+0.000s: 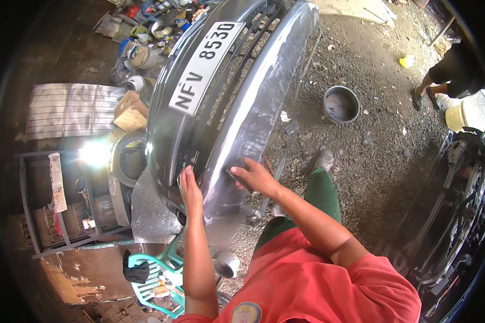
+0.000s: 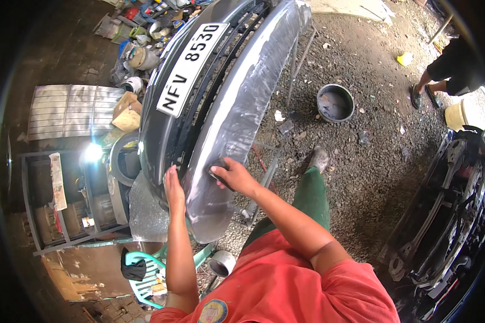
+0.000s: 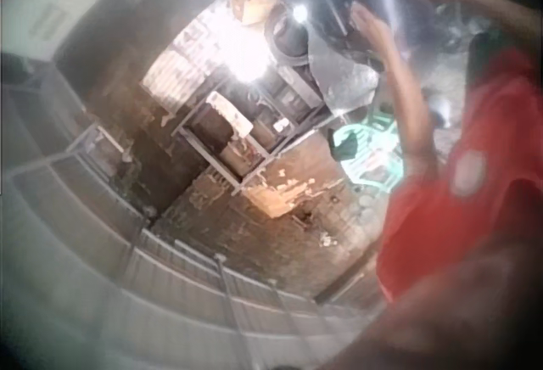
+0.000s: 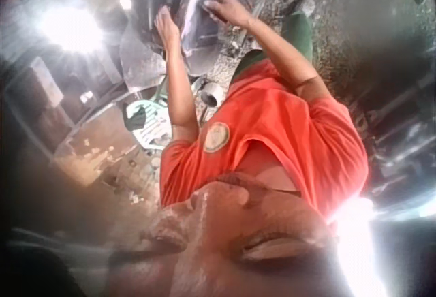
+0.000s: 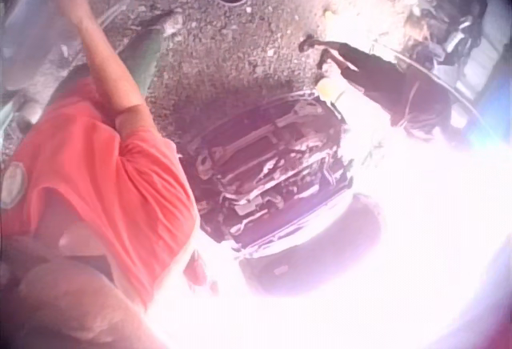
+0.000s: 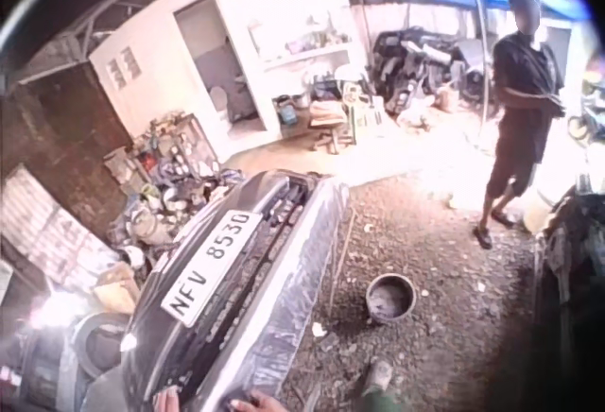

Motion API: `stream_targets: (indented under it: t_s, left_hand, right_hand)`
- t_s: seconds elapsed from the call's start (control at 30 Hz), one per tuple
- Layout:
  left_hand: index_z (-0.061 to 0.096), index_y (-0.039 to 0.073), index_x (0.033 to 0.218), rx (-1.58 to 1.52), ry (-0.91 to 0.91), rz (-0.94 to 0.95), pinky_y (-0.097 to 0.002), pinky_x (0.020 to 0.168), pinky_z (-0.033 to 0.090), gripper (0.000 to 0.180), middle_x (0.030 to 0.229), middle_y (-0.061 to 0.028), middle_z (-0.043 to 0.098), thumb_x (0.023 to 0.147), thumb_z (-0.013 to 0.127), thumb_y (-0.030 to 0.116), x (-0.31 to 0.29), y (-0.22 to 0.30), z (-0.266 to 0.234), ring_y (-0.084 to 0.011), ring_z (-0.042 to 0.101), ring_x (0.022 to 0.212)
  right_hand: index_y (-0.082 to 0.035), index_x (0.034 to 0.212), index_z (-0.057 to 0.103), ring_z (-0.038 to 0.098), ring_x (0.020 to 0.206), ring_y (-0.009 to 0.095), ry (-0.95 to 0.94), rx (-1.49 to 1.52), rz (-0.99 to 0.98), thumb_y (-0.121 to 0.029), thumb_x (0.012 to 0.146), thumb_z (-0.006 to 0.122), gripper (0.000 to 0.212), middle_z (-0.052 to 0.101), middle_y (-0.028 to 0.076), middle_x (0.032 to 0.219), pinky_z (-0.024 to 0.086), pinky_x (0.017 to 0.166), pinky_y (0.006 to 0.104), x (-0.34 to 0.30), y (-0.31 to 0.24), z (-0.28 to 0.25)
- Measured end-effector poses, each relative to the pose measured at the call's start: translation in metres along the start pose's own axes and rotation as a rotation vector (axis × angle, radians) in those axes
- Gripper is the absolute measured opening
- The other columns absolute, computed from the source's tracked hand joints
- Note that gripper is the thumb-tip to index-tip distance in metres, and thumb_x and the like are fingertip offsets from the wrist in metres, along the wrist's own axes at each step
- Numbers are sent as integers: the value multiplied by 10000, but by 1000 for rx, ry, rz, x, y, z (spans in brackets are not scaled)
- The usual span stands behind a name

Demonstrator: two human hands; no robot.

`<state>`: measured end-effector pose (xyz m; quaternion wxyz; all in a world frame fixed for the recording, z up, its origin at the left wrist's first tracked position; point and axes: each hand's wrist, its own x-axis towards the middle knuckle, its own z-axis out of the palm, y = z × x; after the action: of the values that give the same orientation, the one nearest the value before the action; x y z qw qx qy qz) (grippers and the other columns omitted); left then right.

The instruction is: The person scrubs a detached car bumper with a sponge and water, then wipes it with a cloth. The person repeatedly scrubs and wipes the surface of the bumper, which is resting on a metal stand in a workshop.

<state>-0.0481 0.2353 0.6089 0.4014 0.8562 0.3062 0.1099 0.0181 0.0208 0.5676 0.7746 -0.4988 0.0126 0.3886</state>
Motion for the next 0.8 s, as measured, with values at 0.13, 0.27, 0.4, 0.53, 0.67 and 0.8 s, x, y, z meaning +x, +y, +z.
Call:
stream_targets:
  t_s: [0.13,0.27,0.4,0.53,0.67,0.8]
  left_hand:
    - [580,35,1330,483,10,255,-458,1149,279,437,1453,-217,457,1071,409,343,-11,-31,-27,-357,371,1393]
    - [554,53,1372,565,34,363,-476,1167,248,444,1472,-211,443,1067,385,327,-9,-76,-25,-366,343,1407]
    - [555,53,1375,508,55,333,-480,1167,246,446,1462,-199,465,1059,384,318,-17,-58,-20,-359,363,1400]
    - [555,51,1375,487,5,296,-472,1160,254,442,1457,-200,476,1059,379,305,-18,-55,-22,-347,380,1399]
    - [559,36,1362,437,-8,316,-463,1149,274,419,1440,-196,496,1060,385,268,-19,-44,-19,-344,401,1386]
    - [562,22,1349,419,-17,343,-454,1126,314,394,1417,-199,514,1064,383,228,-18,-43,-21,-355,434,1355]
  right_hand:
    - [10,1009,605,612,575,108,36,-210,-148,-280,989,654,294,639,60,670,487,547,290,8,17,37]
    - [8,966,610,596,542,116,259,-202,-246,-273,964,683,290,645,63,670,486,539,295,22,-21,29]
    - [-9,1077,676,597,552,113,328,-169,-235,-308,951,699,325,659,48,704,490,543,301,31,-22,24]
    - [-64,966,678,703,654,251,271,-404,-217,-454,896,720,398,671,107,645,524,645,401,3,27,64]
    - [-76,938,666,707,704,298,347,-608,-337,-480,883,715,411,680,103,660,523,677,424,13,23,52]
    - [-87,945,672,707,765,359,385,-303,-249,-480,898,688,396,706,138,746,531,709,456,28,-19,27]
